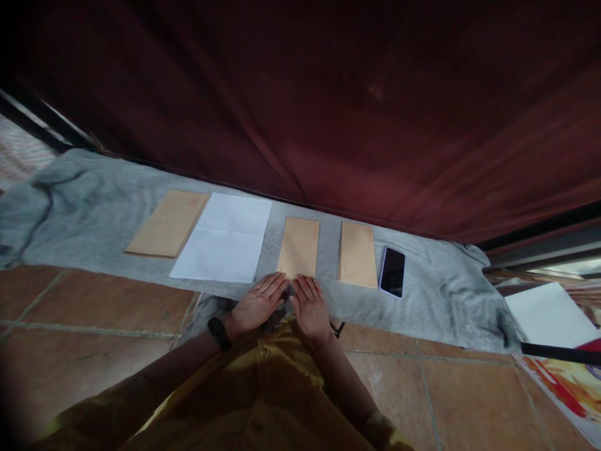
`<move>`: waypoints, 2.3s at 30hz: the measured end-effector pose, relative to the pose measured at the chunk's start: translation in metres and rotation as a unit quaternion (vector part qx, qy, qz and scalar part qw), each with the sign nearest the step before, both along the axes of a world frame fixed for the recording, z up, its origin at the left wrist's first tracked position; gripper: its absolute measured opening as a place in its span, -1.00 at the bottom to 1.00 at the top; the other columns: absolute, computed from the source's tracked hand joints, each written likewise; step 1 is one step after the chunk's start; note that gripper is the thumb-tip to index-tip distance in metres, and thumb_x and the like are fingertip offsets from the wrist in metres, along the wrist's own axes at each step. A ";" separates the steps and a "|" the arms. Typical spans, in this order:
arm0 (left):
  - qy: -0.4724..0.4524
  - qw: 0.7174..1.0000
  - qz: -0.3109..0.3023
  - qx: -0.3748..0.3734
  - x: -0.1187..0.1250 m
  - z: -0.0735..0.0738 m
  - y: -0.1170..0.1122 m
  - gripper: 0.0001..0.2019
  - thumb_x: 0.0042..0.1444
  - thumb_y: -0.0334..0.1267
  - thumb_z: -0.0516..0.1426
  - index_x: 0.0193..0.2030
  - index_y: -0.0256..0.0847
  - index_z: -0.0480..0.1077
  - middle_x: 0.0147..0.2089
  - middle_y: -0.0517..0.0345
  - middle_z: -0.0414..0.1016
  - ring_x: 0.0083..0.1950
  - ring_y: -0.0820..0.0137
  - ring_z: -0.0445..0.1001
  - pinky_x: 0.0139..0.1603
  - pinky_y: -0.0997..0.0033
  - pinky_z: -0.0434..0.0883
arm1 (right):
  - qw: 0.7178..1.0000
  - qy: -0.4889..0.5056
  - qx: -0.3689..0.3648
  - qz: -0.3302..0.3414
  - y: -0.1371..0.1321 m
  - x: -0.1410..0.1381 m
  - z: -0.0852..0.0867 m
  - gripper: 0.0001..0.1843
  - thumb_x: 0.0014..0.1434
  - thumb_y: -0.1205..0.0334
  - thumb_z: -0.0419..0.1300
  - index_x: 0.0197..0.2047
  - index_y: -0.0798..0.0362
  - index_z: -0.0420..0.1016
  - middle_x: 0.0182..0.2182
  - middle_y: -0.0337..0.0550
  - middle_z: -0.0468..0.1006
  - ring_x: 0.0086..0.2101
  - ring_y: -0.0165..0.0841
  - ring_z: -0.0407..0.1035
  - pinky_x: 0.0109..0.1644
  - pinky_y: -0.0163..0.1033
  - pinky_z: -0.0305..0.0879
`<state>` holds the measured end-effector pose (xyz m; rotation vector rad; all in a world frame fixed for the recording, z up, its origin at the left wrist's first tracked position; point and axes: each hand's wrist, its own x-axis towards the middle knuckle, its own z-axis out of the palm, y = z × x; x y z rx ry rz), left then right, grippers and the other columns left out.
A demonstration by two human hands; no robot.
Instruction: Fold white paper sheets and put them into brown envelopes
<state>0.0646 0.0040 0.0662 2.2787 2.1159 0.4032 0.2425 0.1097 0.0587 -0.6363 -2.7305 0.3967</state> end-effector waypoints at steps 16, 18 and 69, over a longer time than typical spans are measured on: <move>0.007 0.999 0.007 0.039 -0.010 -0.006 -0.005 -0.53 0.37 -0.18 -0.01 0.35 -0.31 0.27 0.40 -0.13 0.28 0.44 0.16 0.22 0.44 0.06 0.22 | 0.999 0.008 0.000 -0.039 -0.003 0.009 -0.004 -0.49 0.43 0.22 -0.03 0.38 0.13 0.25 0.33 -0.02 0.32 0.32 -0.24 0.17 0.43 0.02 0.09; 0.009 0.999 0.007 0.041 -0.012 -0.006 -0.007 -0.52 0.37 -0.16 -0.01 0.34 -0.32 0.28 0.40 -0.14 0.28 0.43 0.15 0.24 0.42 0.05 0.24 | 0.999 0.009 0.001 -0.041 -0.002 0.012 -0.002 -0.49 0.42 0.23 -0.02 0.39 0.12 0.24 0.32 -0.01 0.33 0.32 -0.24 0.18 0.43 0.02 0.10; 0.018 0.999 -0.027 -0.009 -0.019 -0.011 0.114 -0.41 0.40 -0.02 -0.14 0.44 -0.32 0.10 0.45 -0.18 0.19 0.49 0.19 0.12 0.45 0.03 0.14 | 0.990 0.066 0.011 -0.121 0.000 0.028 -0.002 -0.51 0.40 0.27 0.00 0.37 0.06 0.28 0.26 -0.05 0.42 0.25 -0.23 0.29 0.40 0.02 0.11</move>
